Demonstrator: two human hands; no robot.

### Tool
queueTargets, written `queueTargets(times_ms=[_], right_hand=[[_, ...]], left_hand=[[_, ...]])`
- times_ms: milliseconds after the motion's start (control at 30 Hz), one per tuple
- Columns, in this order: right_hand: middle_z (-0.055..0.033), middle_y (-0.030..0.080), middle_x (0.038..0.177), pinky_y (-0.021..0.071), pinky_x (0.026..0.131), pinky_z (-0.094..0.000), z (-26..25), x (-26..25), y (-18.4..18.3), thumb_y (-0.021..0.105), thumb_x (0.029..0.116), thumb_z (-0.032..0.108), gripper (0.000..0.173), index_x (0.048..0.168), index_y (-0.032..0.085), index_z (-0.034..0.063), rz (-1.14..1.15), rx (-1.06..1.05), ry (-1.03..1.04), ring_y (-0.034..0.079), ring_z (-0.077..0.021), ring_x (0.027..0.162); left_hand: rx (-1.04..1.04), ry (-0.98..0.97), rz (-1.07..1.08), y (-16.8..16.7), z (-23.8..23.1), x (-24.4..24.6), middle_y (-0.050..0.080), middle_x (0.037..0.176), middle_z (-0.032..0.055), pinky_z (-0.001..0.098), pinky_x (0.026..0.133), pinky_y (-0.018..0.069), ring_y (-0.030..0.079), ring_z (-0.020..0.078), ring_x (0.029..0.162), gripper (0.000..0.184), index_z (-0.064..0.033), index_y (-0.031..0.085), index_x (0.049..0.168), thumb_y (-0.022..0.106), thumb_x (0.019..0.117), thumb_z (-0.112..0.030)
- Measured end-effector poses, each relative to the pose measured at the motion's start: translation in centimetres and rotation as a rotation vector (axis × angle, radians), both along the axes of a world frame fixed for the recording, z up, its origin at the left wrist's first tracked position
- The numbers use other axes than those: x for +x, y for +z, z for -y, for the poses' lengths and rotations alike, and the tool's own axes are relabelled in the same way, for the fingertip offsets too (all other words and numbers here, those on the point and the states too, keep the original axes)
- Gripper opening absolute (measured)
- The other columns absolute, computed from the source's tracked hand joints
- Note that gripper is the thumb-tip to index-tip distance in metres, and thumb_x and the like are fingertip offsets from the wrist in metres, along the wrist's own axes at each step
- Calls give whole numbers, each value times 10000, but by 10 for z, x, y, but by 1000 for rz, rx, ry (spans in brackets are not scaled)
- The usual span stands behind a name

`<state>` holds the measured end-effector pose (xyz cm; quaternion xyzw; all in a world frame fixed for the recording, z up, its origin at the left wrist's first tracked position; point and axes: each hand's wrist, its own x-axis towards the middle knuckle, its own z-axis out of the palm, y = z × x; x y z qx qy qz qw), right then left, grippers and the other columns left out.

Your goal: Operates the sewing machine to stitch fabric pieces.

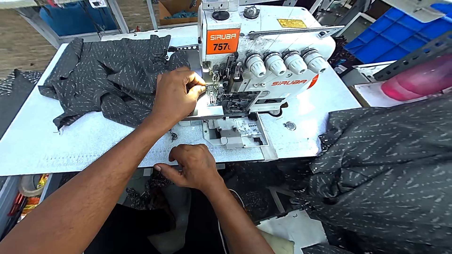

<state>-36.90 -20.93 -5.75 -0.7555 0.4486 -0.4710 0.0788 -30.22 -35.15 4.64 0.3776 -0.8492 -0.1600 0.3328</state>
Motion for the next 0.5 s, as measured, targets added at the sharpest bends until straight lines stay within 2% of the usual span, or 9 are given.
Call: queueTargets(times_ms=[133, 333, 500], right_hand=[[41, 469, 516, 349, 408, -285, 1, 0, -1, 624, 974, 514, 499, 659, 624, 127, -6, -2, -11, 448, -83, 432], [39, 484, 523, 363, 411, -294, 0, 1, -2, 613, 977, 530, 508, 655, 608, 137, -8, 8, -19, 472, -88, 443], [35, 499, 538, 378, 415, -299, 0, 1, -2, 610, 978, 531, 509, 656, 610, 136, -19, 2, -23, 492, -94, 456]], left_hand=[[-18, 0, -23, -3, 0, 0, 673, 873, -56, 405, 780, 477, 612, 73, 776, 81, -189, 779, 935, 708, 926, -226], [-52, -16, -61, -5, -1, 0, 663, 850, -48, 305, 706, 495, 604, 52, 741, 70, -169, 779, 930, 721, 922, -208], [-63, -14, -79, -5, -3, 0, 669, 861, -38, 259, 695, 502, 613, 37, 752, 60, -156, 777, 931, 730, 918, -189]])
